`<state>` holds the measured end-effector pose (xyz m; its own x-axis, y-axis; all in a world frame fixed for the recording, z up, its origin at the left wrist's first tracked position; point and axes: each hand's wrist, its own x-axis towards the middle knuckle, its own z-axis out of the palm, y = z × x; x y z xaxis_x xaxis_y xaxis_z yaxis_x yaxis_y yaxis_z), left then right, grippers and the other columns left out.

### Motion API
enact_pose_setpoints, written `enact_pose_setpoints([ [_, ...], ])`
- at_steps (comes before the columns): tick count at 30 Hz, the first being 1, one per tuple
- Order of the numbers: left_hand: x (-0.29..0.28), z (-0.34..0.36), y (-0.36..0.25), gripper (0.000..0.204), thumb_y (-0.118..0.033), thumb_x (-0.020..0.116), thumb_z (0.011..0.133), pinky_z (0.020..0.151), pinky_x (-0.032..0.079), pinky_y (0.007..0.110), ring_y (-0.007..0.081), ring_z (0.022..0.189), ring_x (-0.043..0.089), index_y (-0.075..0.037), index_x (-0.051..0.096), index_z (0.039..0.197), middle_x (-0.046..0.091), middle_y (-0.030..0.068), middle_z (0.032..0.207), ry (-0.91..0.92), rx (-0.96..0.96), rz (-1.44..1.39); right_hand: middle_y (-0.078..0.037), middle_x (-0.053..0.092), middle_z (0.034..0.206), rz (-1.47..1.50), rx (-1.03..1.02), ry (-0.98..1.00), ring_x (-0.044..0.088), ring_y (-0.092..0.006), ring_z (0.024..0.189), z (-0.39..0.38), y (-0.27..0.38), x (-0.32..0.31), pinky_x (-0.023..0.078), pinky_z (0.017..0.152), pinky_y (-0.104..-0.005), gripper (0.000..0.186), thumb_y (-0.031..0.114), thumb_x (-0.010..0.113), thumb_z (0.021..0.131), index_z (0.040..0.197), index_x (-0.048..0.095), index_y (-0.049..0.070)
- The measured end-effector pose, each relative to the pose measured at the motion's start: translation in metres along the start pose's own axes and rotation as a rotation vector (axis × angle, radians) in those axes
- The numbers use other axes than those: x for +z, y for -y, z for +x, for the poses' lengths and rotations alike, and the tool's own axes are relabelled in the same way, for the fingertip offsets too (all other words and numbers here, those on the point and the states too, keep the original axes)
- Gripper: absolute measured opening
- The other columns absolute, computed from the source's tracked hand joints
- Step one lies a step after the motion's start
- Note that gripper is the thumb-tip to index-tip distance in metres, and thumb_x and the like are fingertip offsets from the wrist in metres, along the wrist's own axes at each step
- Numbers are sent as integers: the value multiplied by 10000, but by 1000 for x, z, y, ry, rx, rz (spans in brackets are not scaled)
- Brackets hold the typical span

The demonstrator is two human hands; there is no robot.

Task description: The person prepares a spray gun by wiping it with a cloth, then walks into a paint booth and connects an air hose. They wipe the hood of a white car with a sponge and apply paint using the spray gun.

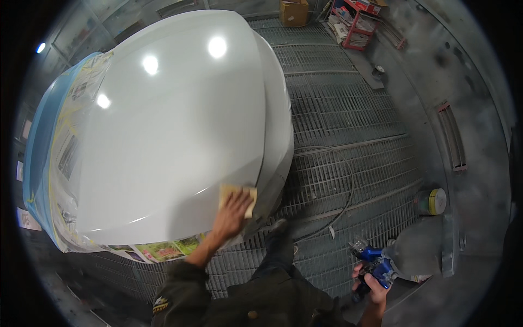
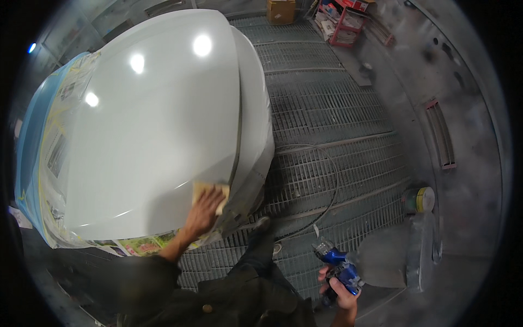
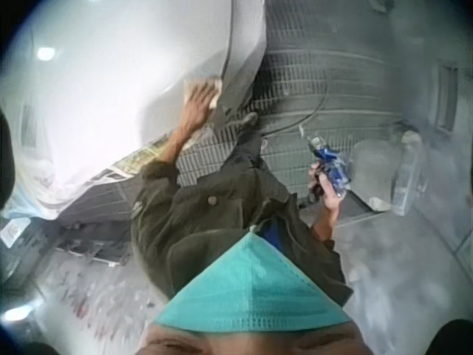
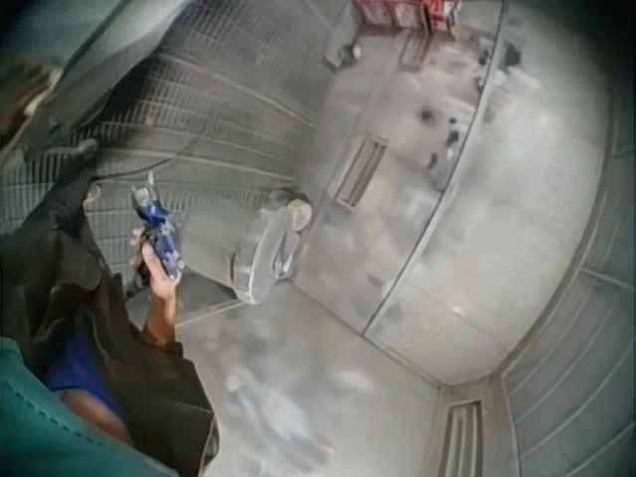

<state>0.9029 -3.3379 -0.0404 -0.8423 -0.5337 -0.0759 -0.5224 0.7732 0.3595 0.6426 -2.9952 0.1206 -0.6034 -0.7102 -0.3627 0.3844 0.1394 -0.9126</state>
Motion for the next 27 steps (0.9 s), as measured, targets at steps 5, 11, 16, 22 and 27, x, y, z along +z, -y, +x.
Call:
enact_pose_setpoints([
  [5,118,-14,-81,319,-185,518,957,954,437,425,367,1116,570,-20,582,1223,613,204,1177,59,-453,-799,-192,654,1058,27,49,65,660,-254,883,82,19,-31,574,572,-322,337,57,603,875,1181,562,-77],
  [11,125,220,-82,351,-237,419,1039,795,477,382,258,851,616,38,621,1118,654,192,920,-407,-411,-972,-177,623,1066,-81,122,151,640,-255,920,186,50,-79,577,593,-323,429,113,626,871,1245,516,-66],
  [16,30,464,7,459,-82,508,929,1175,250,475,399,1359,407,32,461,1370,477,256,1408,-697,-175,-161,-203,611,1068,-53,195,31,627,-269,935,238,84,-87,594,580,-333,459,157,650,869,1231,514,-91],
  [22,73,520,100,472,-137,436,945,1187,226,490,371,1426,319,40,446,1383,408,231,1484,-233,-229,517,-242,609,1012,-63,215,-97,650,-298,868,272,85,-112,609,513,-368,441,180,681,864,1151,548,-128],
  [27,133,413,86,565,-91,468,860,1208,135,525,349,1478,221,45,430,1407,326,199,1551,-169,-136,484,-224,611,981,-151,176,-38,653,-261,777,306,105,-131,587,492,-318,429,197,679,847,1105,551,-120],
])
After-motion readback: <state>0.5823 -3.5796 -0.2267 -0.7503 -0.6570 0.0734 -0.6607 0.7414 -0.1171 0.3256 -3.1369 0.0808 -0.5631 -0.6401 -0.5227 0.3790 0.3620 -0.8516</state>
